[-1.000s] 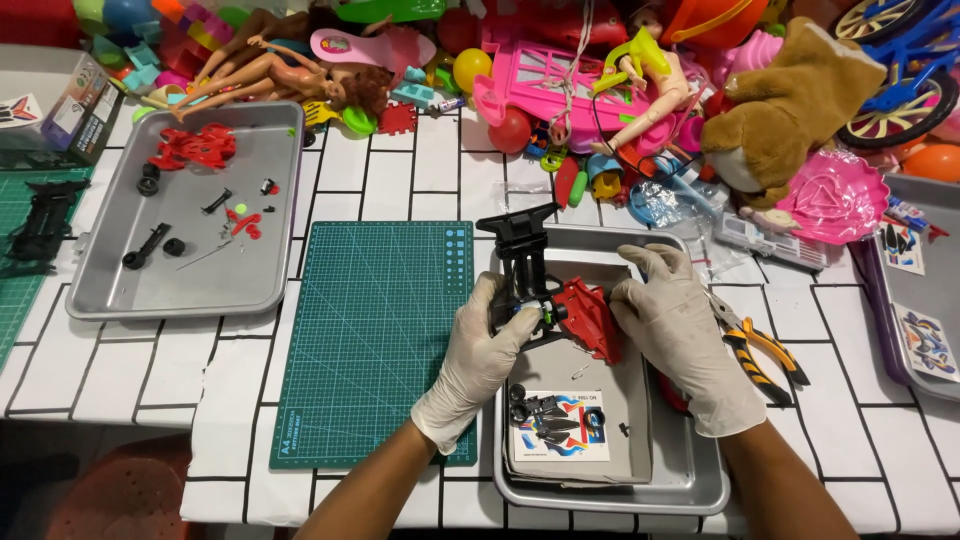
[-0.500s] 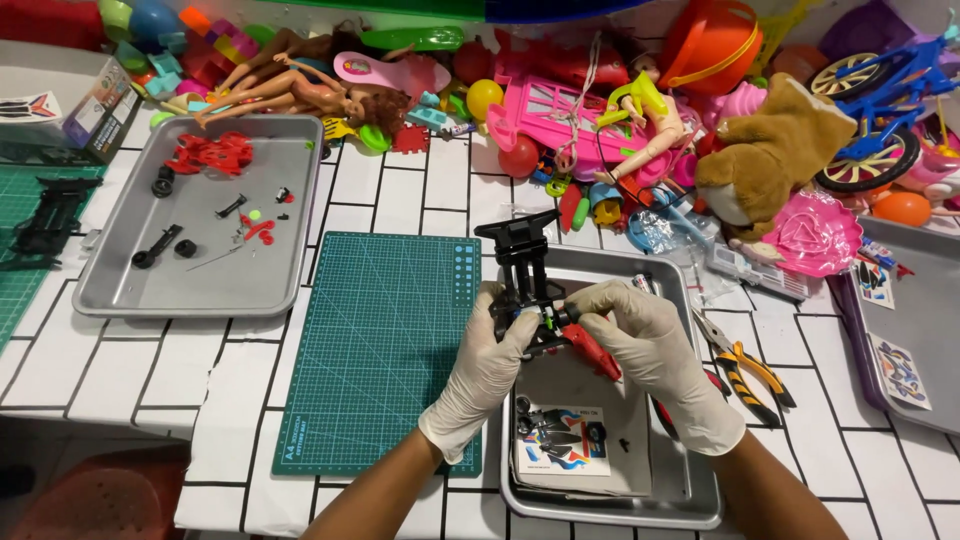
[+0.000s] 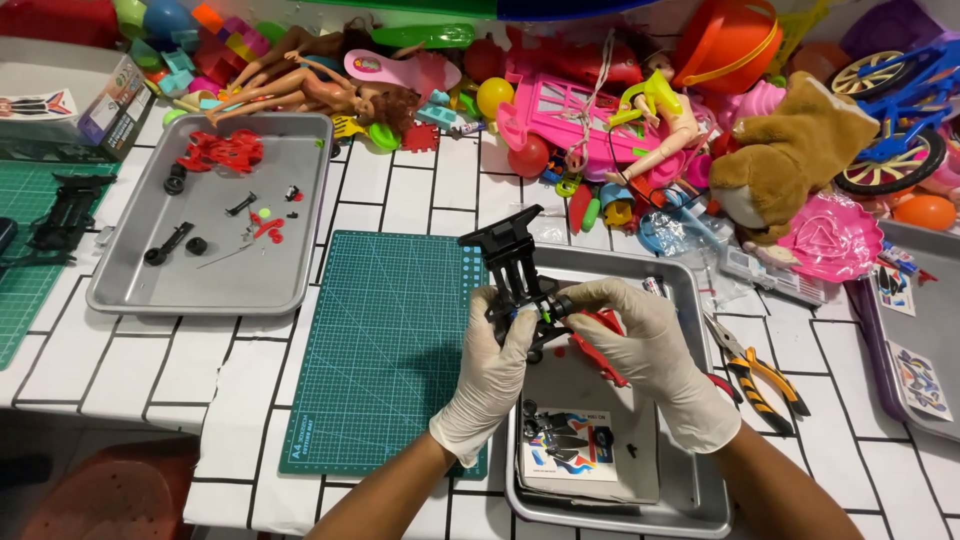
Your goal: Assembling a toy car chassis by installing gears, a motor, and other small components.
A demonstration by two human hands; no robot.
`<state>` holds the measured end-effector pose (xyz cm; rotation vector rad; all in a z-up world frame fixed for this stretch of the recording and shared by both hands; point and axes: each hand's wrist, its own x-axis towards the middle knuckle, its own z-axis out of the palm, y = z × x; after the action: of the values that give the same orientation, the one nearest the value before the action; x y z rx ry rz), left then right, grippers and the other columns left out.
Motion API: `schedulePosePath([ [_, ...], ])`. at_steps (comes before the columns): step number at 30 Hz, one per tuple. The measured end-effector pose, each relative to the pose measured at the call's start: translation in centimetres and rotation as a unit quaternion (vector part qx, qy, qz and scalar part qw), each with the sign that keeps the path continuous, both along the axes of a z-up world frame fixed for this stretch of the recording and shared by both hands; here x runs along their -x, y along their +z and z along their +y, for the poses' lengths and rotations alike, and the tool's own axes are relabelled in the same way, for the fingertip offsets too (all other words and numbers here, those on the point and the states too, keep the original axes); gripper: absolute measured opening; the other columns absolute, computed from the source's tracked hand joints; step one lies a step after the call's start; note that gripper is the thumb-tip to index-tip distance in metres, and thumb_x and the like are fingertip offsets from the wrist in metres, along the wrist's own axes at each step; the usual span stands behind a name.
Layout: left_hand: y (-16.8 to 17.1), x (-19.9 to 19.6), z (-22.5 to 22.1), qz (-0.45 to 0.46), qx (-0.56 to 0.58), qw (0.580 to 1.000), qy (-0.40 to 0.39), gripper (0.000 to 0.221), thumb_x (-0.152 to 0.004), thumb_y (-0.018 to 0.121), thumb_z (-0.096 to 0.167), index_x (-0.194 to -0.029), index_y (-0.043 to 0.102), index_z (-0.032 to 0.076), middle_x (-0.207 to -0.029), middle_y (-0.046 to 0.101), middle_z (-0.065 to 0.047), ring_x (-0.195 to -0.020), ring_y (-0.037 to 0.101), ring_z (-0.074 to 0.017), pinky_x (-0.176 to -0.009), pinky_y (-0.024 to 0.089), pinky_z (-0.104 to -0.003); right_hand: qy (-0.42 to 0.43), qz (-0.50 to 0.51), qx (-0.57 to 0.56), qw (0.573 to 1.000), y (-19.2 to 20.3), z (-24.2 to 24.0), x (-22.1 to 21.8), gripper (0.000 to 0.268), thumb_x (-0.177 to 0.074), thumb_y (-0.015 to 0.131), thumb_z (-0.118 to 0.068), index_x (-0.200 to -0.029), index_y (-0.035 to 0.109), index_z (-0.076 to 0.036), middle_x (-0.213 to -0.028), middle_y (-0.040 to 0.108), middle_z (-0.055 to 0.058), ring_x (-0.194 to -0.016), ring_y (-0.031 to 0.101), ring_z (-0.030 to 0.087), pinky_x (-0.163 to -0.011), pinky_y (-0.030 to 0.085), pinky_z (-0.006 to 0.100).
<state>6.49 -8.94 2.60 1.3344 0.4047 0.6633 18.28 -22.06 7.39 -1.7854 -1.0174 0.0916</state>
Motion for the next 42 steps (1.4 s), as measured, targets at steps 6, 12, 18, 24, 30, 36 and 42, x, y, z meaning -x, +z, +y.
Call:
schedulePosePath([
  [6,-0.5,-0.2,-0.4,-0.046,-0.056,0.997,0.039,0.025,-0.100,0.065,0.022,-0.116,0.051,0.009,-0.101,0.060,-0.011,-0.100,0.061,-0.0201,-0.094,0.055,-0.045,-0.018,-0.043,-0.003,0.999,-0.3,0.7,0.5,0.025,-0.080,0.087,-0.011,-0.103,0.079,-0.016,-0.085,0.078,0.002,-0.084,0.076,0.022,-0.084,0.057,0.033],
  [12,0.4,0.1,-0.9,-0.043,-0.099,0.992,0.064,0.023,-0.100,0.064,0.018,-0.113,0.048,0.008,-0.099,0.058,-0.012,-0.100,0.061,-0.0192,-0.096,0.054,-0.044,-0.037,-0.023,-0.009,0.999,-1.1,1.2,0.7,0.023,-0.081,0.085,-0.012,-0.102,0.079,-0.019,-0.085,0.078,0.000,-0.083,0.075,0.020,-0.083,0.056,0.032],
  [18,-1.2,-0.5,-1.2,-0.060,-0.140,0.985,0.087,0.020,-0.100,0.064,0.012,-0.112,0.049,0.006,-0.096,0.055,-0.012,-0.095,0.062,-0.0214,-0.092,0.054,-0.043,-0.050,-0.019,-0.025,0.998,-2.3,1.0,0.7,0.019,-0.085,0.082,-0.010,-0.102,0.077,-0.014,-0.082,0.075,0.004,-0.077,0.073,0.021,-0.079,0.057,0.032],
  [24,-1.2,-0.3,-1.6,-0.056,-0.130,0.985,0.096,0.021,-0.100,0.064,0.016,-0.111,0.048,0.009,-0.095,0.052,-0.008,-0.094,0.059,-0.0164,-0.092,0.055,-0.039,-0.061,-0.047,-0.032,0.996,-2.4,0.8,1.1,0.021,-0.084,0.083,-0.011,-0.103,0.077,-0.014,-0.081,0.073,0.004,-0.077,0.073,0.023,-0.077,0.057,0.031],
  [30,-1.6,-0.3,-1.9,-0.052,-0.157,0.981,0.104,0.018,-0.101,0.062,0.014,-0.110,0.048,0.009,-0.095,0.051,-0.007,-0.091,0.057,-0.0161,-0.088,0.054,-0.037,-0.074,-0.119,-0.033,0.990,-3.3,0.6,1.3,0.022,-0.083,0.081,-0.008,-0.104,0.075,-0.012,-0.083,0.070,0.005,-0.080,0.071,0.026,-0.076,0.057,0.031],
  [36,-0.4,-0.2,-2.1,-0.052,-0.157,0.981,0.101,0.016,-0.102,0.061,0.013,-0.107,0.046,0.009,-0.091,0.048,-0.006,-0.089,0.055,-0.0142,-0.086,0.054,-0.036,-0.083,-0.142,-0.021,0.986,-3.3,0.6,1.4,0.021,-0.082,0.082,-0.006,-0.101,0.075,-0.012,-0.083,0.070,0.005,-0.080,0.070,0.026,-0.075,0.057,0.033],
  [42,-0.8,-0.2,-2.1,-0.046,-0.168,0.978,0.116,0.018,-0.100,0.063,0.013,-0.108,0.048,0.008,-0.091,0.050,-0.007,-0.088,0.058,-0.0167,-0.083,0.053,-0.035,-0.017,-0.062,-0.033,0.997,-2.0,0.7,1.2,0.023,-0.086,0.077,-0.006,-0.109,0.074,-0.010,-0.089,0.071,0.009,-0.086,0.072,0.030,-0.079,0.057,0.036],
])
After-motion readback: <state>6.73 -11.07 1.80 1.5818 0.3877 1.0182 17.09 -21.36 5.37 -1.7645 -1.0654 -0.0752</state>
